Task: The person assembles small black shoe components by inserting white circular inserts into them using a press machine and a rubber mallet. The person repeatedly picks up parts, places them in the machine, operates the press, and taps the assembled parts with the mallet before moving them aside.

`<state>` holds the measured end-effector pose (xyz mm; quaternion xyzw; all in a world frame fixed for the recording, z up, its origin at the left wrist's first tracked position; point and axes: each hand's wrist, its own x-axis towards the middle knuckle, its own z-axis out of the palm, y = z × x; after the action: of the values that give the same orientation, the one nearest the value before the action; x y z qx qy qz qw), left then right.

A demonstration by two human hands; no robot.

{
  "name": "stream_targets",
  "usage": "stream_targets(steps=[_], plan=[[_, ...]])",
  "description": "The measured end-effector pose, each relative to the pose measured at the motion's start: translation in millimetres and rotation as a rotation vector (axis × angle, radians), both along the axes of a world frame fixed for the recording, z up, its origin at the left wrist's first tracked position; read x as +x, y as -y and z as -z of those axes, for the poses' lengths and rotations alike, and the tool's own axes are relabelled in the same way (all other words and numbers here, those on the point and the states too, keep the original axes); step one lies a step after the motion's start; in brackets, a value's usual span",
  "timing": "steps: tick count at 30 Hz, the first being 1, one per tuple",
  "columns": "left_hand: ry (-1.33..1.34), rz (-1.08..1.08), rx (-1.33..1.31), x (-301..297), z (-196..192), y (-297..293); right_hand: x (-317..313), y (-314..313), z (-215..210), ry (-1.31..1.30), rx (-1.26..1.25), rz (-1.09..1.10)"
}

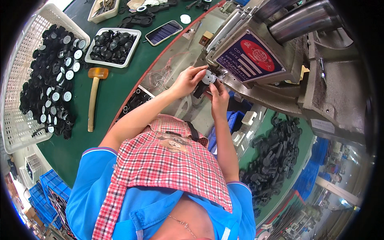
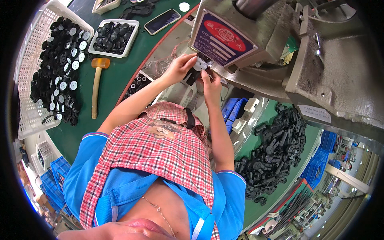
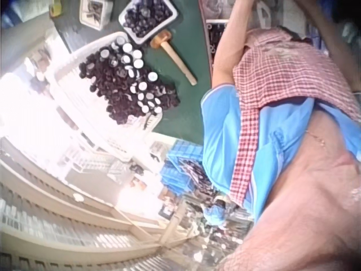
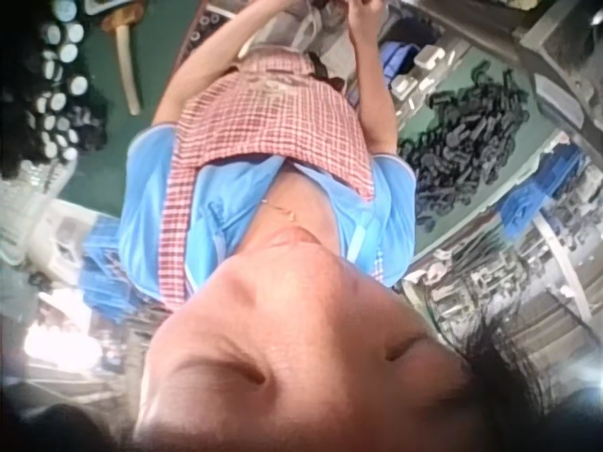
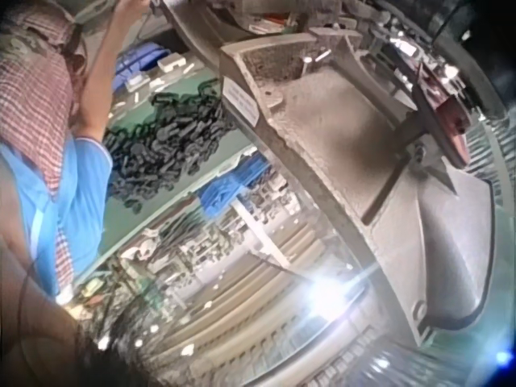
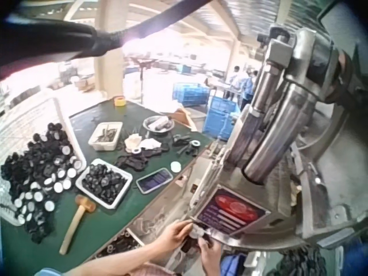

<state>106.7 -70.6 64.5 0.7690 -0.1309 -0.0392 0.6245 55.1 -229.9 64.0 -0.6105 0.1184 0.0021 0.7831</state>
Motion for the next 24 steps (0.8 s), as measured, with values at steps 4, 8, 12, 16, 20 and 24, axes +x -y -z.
stream_targets(steps=[4, 8, 12, 16, 20, 24], plan=[[-0.048, -0.031, 0.100, 7.2, 9.6, 6.7, 4.9, 0.8, 17.9, -0.076, 0.077, -0.021], [-0.096, -0.056, 0.008, -1.6, 28.1, 2.9, 4.0, -5.0, 20.0, -0.077, 0.075, -0.014], [-0.435, 0.000, 0.039, -28.0, 25.1, -23.4, 1.8, -8.0, 26.0, -0.064, 0.033, 0.023], [-0.359, 0.136, 0.077, -31.3, 27.4, -36.2, -1.7, -13.1, 31.2, -0.048, 0.041, 0.078], [-0.289, 0.111, 0.148, -26.5, 24.9, -32.7, -4.4, -18.4, 36.2, 0.004, -0.065, 0.121], [-0.413, 0.121, 0.063, -21.2, 26.3, -27.7, -8.2, -22.1, 21.6, -0.037, -0.035, 0.110]])
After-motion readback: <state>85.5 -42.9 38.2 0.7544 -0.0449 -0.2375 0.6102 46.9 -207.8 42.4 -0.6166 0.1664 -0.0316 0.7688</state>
